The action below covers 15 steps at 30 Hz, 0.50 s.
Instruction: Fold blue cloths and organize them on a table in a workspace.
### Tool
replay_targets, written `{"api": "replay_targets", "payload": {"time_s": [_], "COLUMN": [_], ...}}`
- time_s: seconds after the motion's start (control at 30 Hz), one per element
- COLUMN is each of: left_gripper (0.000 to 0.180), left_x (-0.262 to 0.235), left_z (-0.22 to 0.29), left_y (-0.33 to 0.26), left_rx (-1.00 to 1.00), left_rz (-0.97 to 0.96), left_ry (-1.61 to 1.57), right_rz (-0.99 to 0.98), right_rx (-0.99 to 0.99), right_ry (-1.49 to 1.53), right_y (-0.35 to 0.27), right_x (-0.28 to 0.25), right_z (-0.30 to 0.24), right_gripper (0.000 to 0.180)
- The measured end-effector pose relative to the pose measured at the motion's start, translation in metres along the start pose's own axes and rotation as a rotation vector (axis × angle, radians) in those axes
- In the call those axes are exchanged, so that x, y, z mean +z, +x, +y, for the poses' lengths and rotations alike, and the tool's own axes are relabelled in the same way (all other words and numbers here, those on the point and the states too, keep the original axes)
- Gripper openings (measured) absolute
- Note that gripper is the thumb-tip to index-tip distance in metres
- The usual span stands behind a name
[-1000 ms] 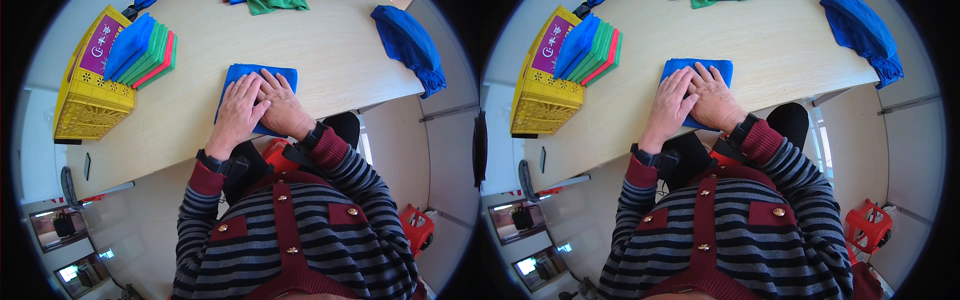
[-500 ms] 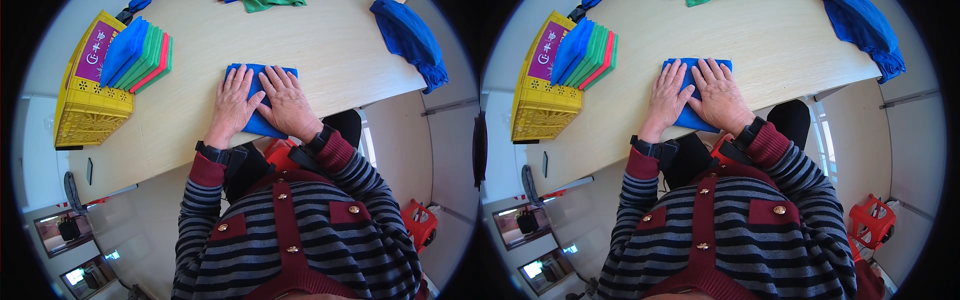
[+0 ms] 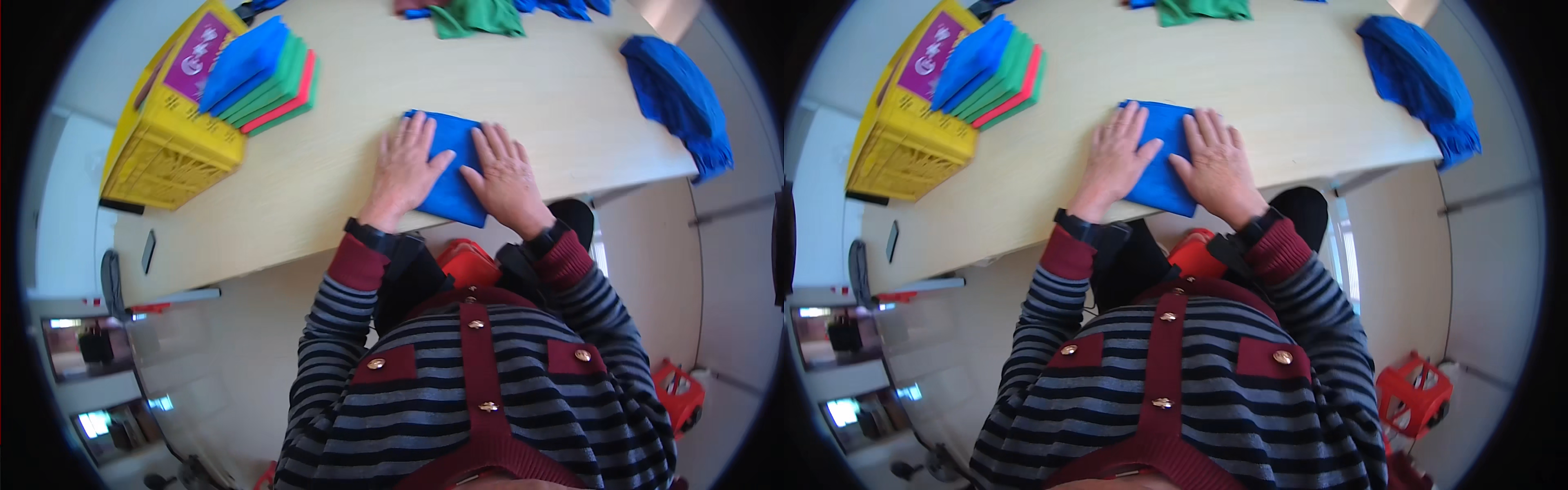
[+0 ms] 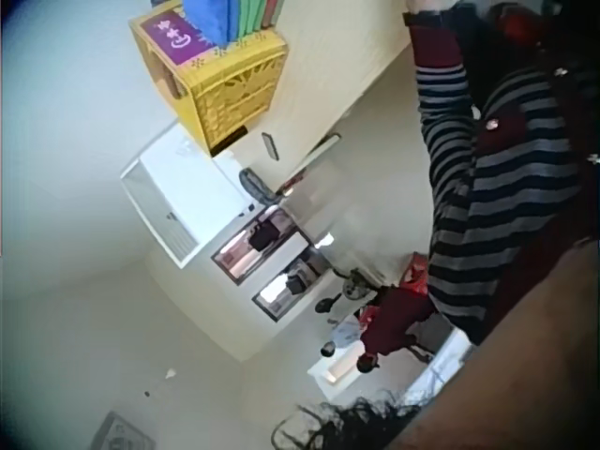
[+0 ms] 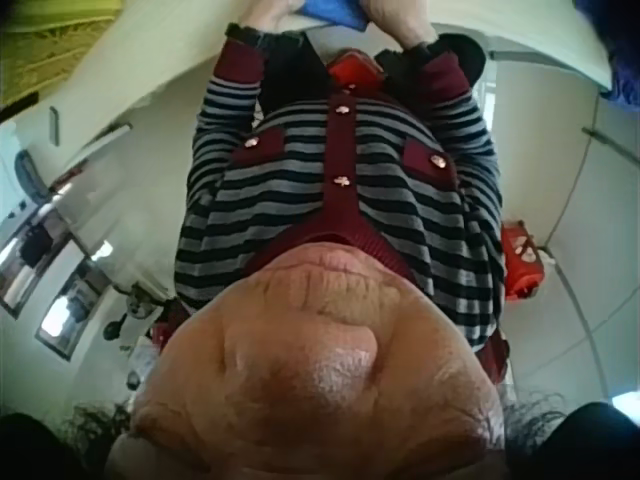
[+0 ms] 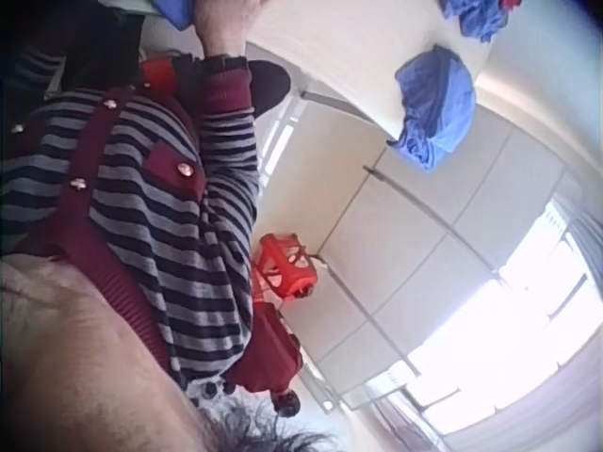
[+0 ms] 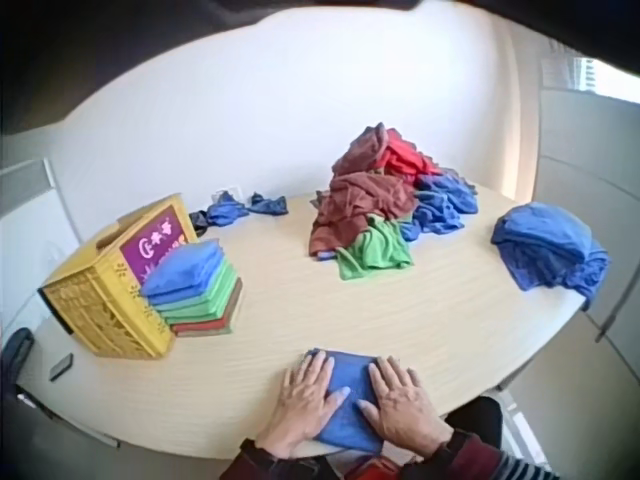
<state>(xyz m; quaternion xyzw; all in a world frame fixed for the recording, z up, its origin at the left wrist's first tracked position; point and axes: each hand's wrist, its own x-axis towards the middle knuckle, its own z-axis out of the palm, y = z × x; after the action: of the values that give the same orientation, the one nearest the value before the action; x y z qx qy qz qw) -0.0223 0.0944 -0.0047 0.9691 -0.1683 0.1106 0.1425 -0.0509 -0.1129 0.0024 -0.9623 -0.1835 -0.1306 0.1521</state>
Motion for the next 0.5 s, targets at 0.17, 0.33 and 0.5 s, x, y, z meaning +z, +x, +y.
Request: {"api": "replay_targets", "payload": {"time_s": [0.17,0.33,0.5], "left_gripper": [0.064,0.056,0.058], "left_x": [0.011,0.029,0.029], "left_z": [0.013,-0.008,-0.02], "left_y": [-0.015,-0.023,-0.027], "left_rx": [0.043,-0.007,-0.039], "left_rz": [0.208,0.267,0.153], "left_ry": [0.046,-0.004,0.034], "right_rz": [-0.023,0.026,-0.076], "right_rx": [-0.014,-0.154,-0.271], "right_ry": [-0.027,0.061,-0.059], "right_y": [-0.004,0.017,0.015], "right_x": [-0.006,0.026,0.043], "right_z": [0.002,-0.055,-0.054], "right_gripper": [0.064,0.067,0.079]}}
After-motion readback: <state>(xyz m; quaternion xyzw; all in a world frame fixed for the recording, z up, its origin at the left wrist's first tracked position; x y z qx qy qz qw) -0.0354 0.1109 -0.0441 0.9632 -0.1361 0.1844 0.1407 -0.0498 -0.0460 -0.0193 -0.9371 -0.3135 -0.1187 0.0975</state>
